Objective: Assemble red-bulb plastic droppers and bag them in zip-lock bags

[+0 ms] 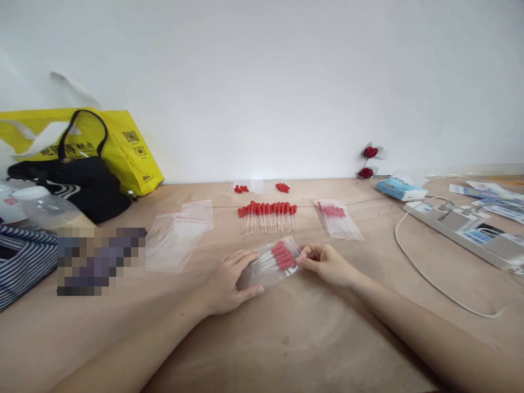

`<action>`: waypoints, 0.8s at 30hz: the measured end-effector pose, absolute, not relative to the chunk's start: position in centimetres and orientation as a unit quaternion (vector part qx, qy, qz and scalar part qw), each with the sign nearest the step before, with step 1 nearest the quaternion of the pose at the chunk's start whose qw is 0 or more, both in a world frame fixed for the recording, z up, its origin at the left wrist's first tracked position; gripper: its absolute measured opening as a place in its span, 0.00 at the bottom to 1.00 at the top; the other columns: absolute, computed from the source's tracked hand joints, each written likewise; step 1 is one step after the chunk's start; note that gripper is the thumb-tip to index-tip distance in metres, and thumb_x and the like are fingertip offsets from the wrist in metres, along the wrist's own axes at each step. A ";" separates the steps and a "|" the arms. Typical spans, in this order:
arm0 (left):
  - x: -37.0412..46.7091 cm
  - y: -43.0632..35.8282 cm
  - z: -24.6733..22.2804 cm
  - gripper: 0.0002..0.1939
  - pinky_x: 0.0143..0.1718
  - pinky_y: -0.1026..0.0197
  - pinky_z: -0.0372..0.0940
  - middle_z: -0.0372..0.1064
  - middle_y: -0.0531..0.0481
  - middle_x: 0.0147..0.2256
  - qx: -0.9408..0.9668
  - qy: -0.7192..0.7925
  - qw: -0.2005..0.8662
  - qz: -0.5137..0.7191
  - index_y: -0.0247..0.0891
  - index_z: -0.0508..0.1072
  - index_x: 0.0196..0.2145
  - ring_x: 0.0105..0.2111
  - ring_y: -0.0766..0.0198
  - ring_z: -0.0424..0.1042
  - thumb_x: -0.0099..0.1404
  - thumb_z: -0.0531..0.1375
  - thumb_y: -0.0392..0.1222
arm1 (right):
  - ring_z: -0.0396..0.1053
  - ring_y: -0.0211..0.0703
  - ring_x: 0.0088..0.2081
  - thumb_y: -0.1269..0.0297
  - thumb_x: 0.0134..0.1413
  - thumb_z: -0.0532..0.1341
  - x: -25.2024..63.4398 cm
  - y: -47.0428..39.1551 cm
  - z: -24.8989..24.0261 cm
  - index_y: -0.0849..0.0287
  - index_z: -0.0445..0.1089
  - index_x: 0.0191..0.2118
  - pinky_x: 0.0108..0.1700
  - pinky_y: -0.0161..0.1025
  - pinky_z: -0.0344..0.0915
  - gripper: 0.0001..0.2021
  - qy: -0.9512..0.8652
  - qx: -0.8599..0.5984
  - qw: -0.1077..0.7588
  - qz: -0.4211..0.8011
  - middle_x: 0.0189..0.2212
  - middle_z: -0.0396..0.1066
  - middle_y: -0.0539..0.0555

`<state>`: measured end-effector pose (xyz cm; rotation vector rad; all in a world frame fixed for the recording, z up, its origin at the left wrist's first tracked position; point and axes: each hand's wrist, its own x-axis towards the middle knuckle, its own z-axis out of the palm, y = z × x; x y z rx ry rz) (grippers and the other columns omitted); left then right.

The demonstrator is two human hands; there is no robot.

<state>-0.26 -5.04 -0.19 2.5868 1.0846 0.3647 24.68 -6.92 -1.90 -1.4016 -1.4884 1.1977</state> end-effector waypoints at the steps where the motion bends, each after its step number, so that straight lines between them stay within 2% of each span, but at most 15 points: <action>1: -0.3 -5.0 -0.1 0.29 0.52 0.49 0.54 0.58 0.43 0.53 0.903 0.377 0.159 0.132 0.39 0.57 0.52 0.53 0.53 0.55 0.57 0.54 0.54 | 0.55 0.30 0.20 0.54 0.37 0.62 25.0 -6.7 -1.8 0.60 0.60 0.21 0.23 0.31 0.51 0.15 -0.549 -0.544 0.397 0.495 0.17 0.60 0.46; 5: -0.4 -5.0 -0.2 0.26 0.52 0.51 0.54 0.57 0.43 0.53 0.900 0.372 0.172 0.148 0.38 0.57 0.52 0.53 0.55 0.56 0.59 0.53 0.52 | 0.58 0.30 0.20 0.61 0.33 0.66 26.9 -6.1 -0.9 0.61 0.62 0.21 0.25 0.31 0.56 0.13 -0.445 -0.541 0.455 0.550 0.16 0.62 0.45; 9: -0.4 -4.9 -0.2 0.26 0.53 0.49 0.53 0.56 0.43 0.54 0.898 0.380 0.177 0.131 0.39 0.56 0.53 0.54 0.54 0.54 0.59 0.52 0.52 | 0.66 0.34 0.27 0.66 0.29 0.67 29.2 -5.5 -0.7 0.60 0.63 0.20 0.32 0.34 0.64 0.11 -0.377 -0.516 0.517 0.570 0.21 0.67 0.48; 14: -0.5 -5.1 -0.2 0.26 0.53 0.48 0.53 0.55 0.43 0.54 0.898 0.383 0.176 0.127 0.41 0.56 0.53 0.54 0.54 0.54 0.59 0.52 0.53 | 0.64 0.33 0.22 0.72 0.28 0.66 32.3 -3.0 -0.7 0.59 0.60 0.18 0.29 0.33 0.65 0.11 -0.401 -0.536 0.576 0.470 0.18 0.64 0.46; 18: -0.5 -5.2 -0.2 0.26 0.54 0.48 0.52 0.55 0.44 0.54 0.899 0.381 0.176 0.122 0.40 0.56 0.53 0.54 0.54 0.53 0.59 0.52 0.53 | 0.66 0.35 0.23 0.75 0.33 0.61 35.3 0.2 0.5 0.59 0.57 0.18 0.29 0.35 0.67 0.10 -0.417 -0.600 0.570 0.377 0.19 0.65 0.48; 24: -0.5 -5.2 0.0 0.25 0.53 0.49 0.54 0.56 0.44 0.54 0.899 0.378 0.176 0.132 0.40 0.57 0.52 0.54 0.54 0.55 0.59 0.53 0.52 | 0.66 0.38 0.24 0.74 0.39 0.57 39.0 3.6 0.2 0.58 0.56 0.19 0.29 0.38 0.66 0.08 -0.438 -0.675 0.532 0.263 0.19 0.64 0.51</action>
